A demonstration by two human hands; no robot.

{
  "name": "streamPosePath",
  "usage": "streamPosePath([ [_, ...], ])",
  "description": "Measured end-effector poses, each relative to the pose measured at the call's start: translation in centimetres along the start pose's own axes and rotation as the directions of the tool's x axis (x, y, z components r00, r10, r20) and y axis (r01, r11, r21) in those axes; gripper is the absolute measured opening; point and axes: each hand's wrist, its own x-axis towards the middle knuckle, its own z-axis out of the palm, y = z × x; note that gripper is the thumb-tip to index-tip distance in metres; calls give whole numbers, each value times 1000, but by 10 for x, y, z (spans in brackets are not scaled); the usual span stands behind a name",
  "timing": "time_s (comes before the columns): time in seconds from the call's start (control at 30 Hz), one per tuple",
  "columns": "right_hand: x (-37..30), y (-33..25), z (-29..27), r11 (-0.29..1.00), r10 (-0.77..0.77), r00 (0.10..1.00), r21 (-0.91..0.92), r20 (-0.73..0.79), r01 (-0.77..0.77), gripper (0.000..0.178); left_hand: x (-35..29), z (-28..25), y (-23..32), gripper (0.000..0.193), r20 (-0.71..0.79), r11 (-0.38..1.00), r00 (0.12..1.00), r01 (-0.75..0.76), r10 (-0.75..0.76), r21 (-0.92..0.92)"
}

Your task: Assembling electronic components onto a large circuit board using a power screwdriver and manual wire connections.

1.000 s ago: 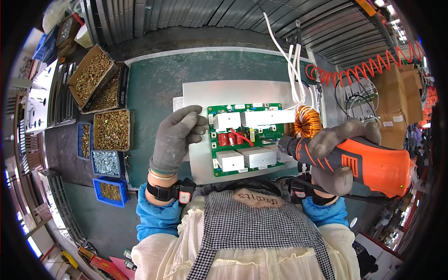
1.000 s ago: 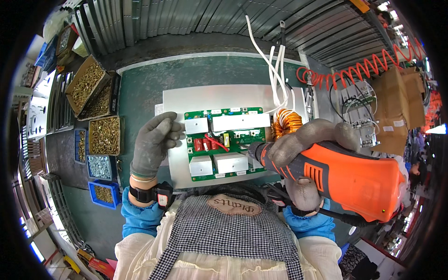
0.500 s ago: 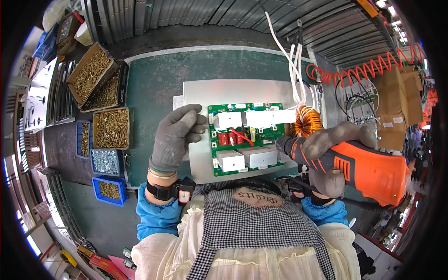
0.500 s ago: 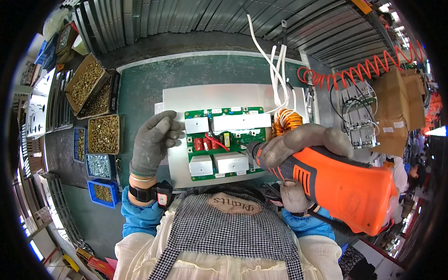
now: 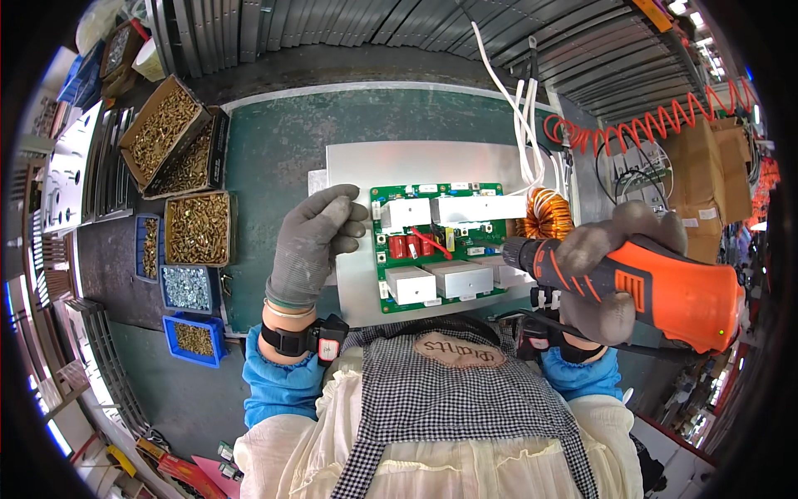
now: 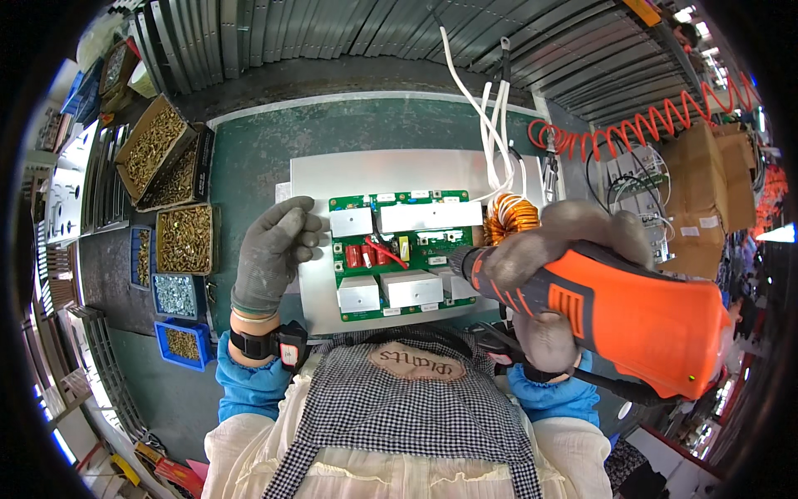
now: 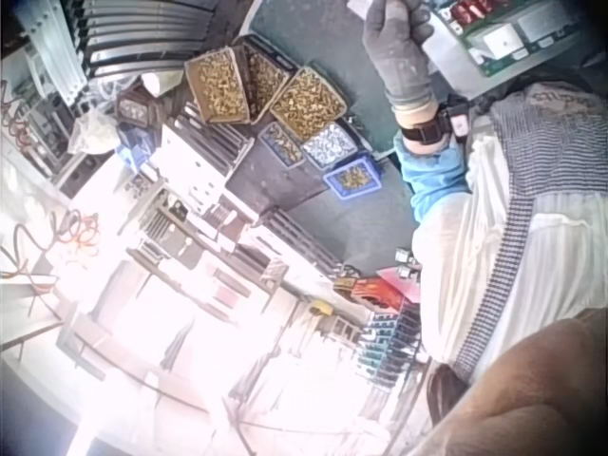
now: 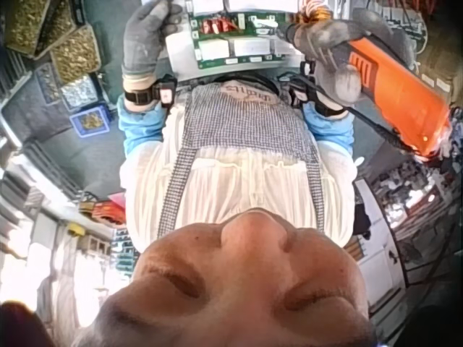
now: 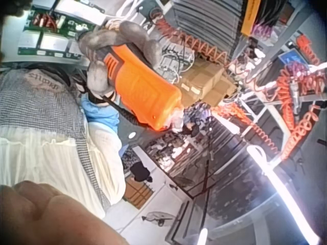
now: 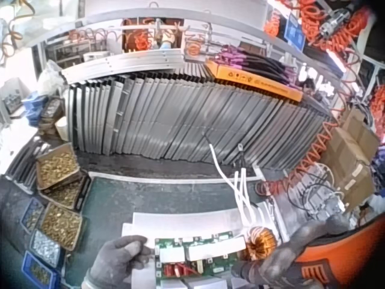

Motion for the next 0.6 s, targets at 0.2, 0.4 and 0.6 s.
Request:
streamPosePath([
  [0.2, -9, 4, 1, 997, 54, 993, 66, -107, -47, 71, 1, -1, -1, 34, 2, 1000, 1000, -2, 2, -2],
  [0.4, -3, -3, -7, 997, 69, 997, -41, -47, -71, 73, 1, -2, -2, 34, 2, 1000, 1000, 1, -1, -26],
  [0.6, -1, 6, 1, 990, 132, 985, 58, -107, -126, 75, 4, -3, -3, 36, -6, 1000, 1000, 8, -8, -30],
])
